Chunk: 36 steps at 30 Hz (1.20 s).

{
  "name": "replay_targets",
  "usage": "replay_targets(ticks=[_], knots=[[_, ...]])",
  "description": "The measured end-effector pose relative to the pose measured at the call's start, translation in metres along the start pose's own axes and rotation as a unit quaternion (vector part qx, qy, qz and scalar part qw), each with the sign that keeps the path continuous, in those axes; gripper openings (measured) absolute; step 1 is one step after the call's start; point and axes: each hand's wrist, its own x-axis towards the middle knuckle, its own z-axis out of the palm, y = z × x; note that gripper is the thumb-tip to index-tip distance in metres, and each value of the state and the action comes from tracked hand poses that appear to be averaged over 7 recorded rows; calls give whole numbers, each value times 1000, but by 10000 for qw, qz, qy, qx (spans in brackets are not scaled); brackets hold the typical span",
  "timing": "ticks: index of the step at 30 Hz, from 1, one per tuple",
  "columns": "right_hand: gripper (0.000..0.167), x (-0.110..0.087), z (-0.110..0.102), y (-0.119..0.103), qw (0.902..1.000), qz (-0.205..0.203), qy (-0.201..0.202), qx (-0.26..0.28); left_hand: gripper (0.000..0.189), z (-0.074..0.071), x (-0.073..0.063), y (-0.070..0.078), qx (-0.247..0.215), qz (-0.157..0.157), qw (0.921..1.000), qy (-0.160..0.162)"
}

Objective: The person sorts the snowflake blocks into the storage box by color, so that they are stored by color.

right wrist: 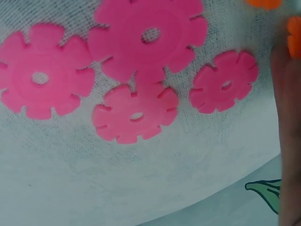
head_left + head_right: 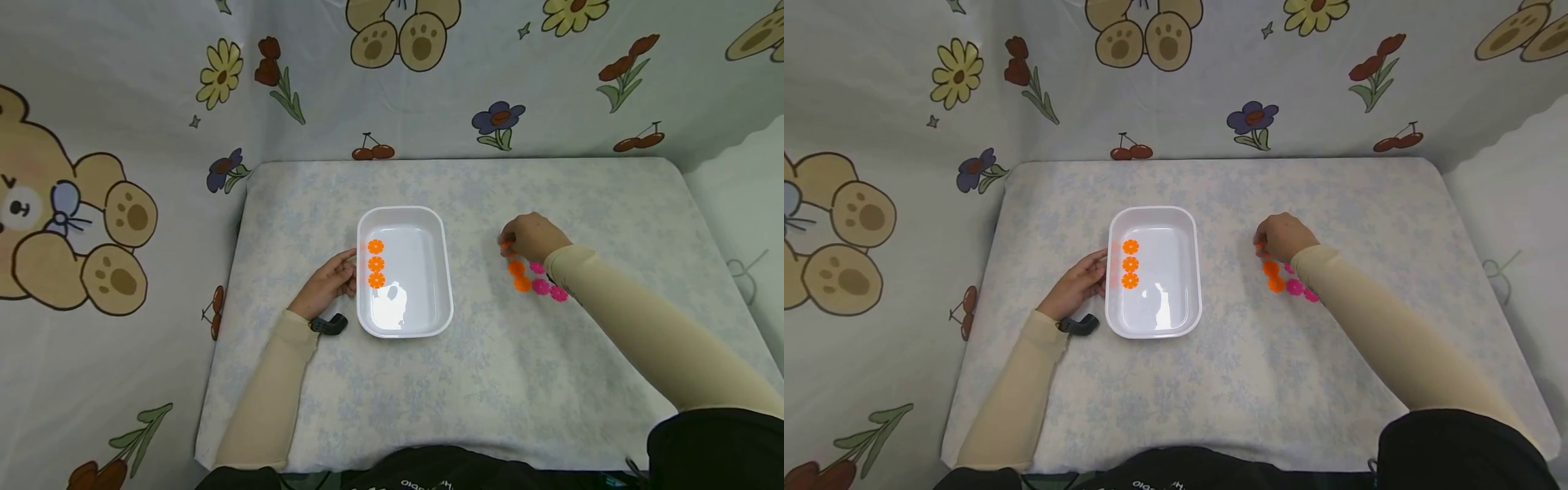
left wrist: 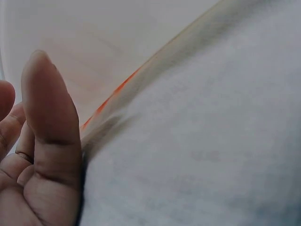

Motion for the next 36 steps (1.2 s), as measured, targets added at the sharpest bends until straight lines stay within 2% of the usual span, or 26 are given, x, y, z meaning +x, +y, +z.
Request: replay_targets(ticks=[5, 14, 20, 26, 31, 36], knots=[[3, 2, 1, -3, 9996, -136, 16, -234, 49, -1, -3, 1, 35, 14, 10000, 29], [5, 4, 1, -5, 9994, -282, -44, -170, 49, -4, -6, 0, 48, 45, 10000, 58], [5, 9, 0, -6, 9992, -279, -240, -149, 50, -5, -8, 0, 70, 40, 9999, 65], [5, 10, -3, -15, 9989, -379, -255, -90, 50, -6, -8, -2, 67, -29, 9999, 88], [6, 7, -14, -40, 9977, -672, -74, 45, 50, -7, -6, -4, 91, -37, 9999, 79], [6, -2, -24, -90, 9948, -931, -80, 399, 50, -4, 2, -2, 93, 24, 10000, 21]])
